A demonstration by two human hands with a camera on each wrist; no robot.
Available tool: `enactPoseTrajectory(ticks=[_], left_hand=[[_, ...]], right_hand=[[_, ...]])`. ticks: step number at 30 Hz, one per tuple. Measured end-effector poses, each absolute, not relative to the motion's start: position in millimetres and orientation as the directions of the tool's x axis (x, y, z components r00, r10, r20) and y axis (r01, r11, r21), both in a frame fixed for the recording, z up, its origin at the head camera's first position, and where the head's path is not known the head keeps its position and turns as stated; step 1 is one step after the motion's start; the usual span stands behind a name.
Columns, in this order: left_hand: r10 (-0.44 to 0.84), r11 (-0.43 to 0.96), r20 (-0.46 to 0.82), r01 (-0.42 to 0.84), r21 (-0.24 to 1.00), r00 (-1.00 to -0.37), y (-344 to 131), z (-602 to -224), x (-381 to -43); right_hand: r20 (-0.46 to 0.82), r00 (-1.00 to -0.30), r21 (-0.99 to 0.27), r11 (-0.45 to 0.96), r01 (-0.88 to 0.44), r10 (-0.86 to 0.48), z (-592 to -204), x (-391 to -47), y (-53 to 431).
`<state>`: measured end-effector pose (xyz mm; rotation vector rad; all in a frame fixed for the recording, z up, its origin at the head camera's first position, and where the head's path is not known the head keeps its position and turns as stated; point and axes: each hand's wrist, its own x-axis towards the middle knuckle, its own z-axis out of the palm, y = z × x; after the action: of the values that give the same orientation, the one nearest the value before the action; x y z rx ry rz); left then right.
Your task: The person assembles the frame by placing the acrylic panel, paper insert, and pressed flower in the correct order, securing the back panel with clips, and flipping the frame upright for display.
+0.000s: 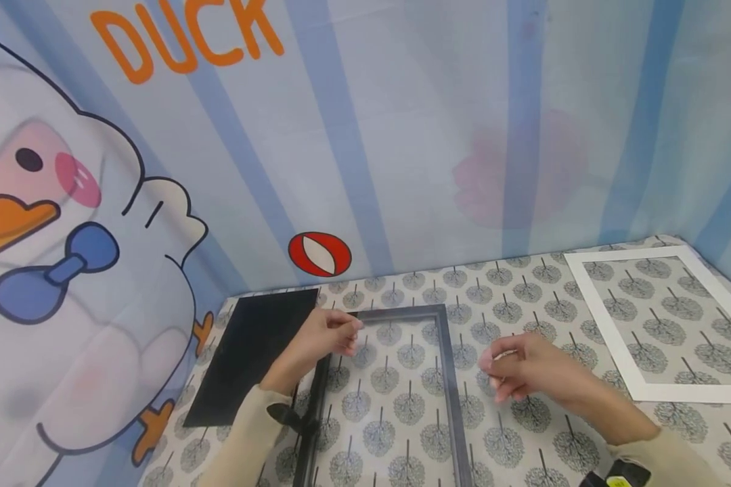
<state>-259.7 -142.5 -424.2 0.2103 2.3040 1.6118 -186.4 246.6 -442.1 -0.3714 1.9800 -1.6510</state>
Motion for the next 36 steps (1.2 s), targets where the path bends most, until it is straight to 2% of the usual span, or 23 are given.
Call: enactPoseTrajectory(ticks=[14, 25, 36], left_hand=[[0.291, 0.404, -0.191, -0.061, 0.913, -0.937, -167.8, -435.7, -252.8], [0.257, 0.476, -0.195, -0.052, 0.878, -0.946, -190.9, -443.3, -246.7], [0.206, 0.57, -0.155, -0.01, 0.822, -0.966, -199.2, -449.9, -243.8]], right_hand=[[-0.242, -0.802, -0.969, 0.184, 0.167, -0.546, -452.4, -179.4, 216.1], [-0.263, -0.804, -0.96, 0.227, 0.164, -0.534, -452.0, -180.9, 194.5], [-0.279, -0.813, -0.956, 0.224, 0.188, -0.511, -455.8, -178.6, 180.4]])
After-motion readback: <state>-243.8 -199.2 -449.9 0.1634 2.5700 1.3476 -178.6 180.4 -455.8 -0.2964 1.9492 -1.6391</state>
